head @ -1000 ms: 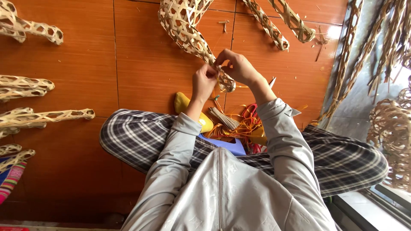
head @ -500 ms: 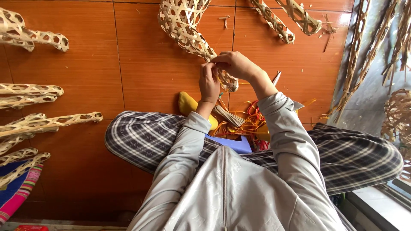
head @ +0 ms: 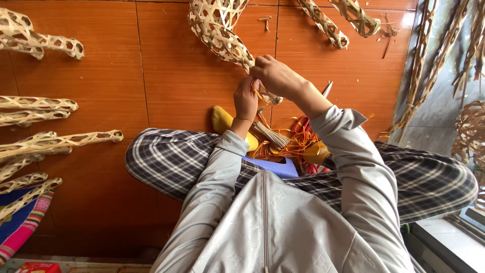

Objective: Weaving and tying bamboo strips to create decorative animal-shaped figures.

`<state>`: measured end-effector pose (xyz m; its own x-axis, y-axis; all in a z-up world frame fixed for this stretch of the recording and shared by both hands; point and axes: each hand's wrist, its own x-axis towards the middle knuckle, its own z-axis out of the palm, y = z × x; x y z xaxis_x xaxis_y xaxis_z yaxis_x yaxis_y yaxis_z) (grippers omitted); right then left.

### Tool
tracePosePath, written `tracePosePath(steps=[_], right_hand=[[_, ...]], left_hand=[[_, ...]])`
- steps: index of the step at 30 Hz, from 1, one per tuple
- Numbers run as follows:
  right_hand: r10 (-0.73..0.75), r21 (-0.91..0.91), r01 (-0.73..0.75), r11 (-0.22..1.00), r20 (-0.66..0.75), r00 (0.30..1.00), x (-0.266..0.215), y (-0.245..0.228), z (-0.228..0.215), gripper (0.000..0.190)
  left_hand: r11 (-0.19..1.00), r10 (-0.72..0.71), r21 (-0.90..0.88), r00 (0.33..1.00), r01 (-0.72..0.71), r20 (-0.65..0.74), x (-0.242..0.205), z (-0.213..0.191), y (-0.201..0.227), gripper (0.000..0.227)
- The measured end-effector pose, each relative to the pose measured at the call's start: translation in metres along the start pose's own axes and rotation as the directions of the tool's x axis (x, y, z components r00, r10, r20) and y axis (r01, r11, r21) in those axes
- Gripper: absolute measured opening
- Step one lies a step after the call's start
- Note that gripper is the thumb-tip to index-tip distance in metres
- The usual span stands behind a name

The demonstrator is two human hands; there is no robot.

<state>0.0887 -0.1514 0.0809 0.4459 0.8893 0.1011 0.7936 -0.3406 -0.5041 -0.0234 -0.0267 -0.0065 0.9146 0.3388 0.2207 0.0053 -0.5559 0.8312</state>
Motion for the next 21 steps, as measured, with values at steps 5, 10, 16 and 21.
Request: tracePosePath(steps=[5,10,16,21], right_hand=[[0.081,-0.14,-0.08,0.987,-0.002,0.997,-0.007,-0.018,-0.009,0.02],[0.24,-0.015,-0.24,0.971,0.038,0.97,-0.014,-0.021,-0.013,0.017],[0.305,-0.019,-0.306,0.952,-0.04,0.952,-0.022,-0.005,0.003,0.018],[0.291,-0.124,-0.295,0.948,-0.048,0.956,-0.019,0.011,0.018,0.027]], left_hand=[[1.0,0.005,-0.005,1.0,-0.005,-0.025,-0.001,-0.009,0.016,0.011],[0.994,0.019,-0.105,0.999,-0.022,-0.033,0.001,-0.014,0.023,0.012],[0.999,0.045,-0.028,0.998,-0.043,0.042,-0.002,-0.018,0.024,0.01],[0.997,-0.036,0.066,0.999,0.034,0.026,-0.014,-0.02,0.008,0.017]])
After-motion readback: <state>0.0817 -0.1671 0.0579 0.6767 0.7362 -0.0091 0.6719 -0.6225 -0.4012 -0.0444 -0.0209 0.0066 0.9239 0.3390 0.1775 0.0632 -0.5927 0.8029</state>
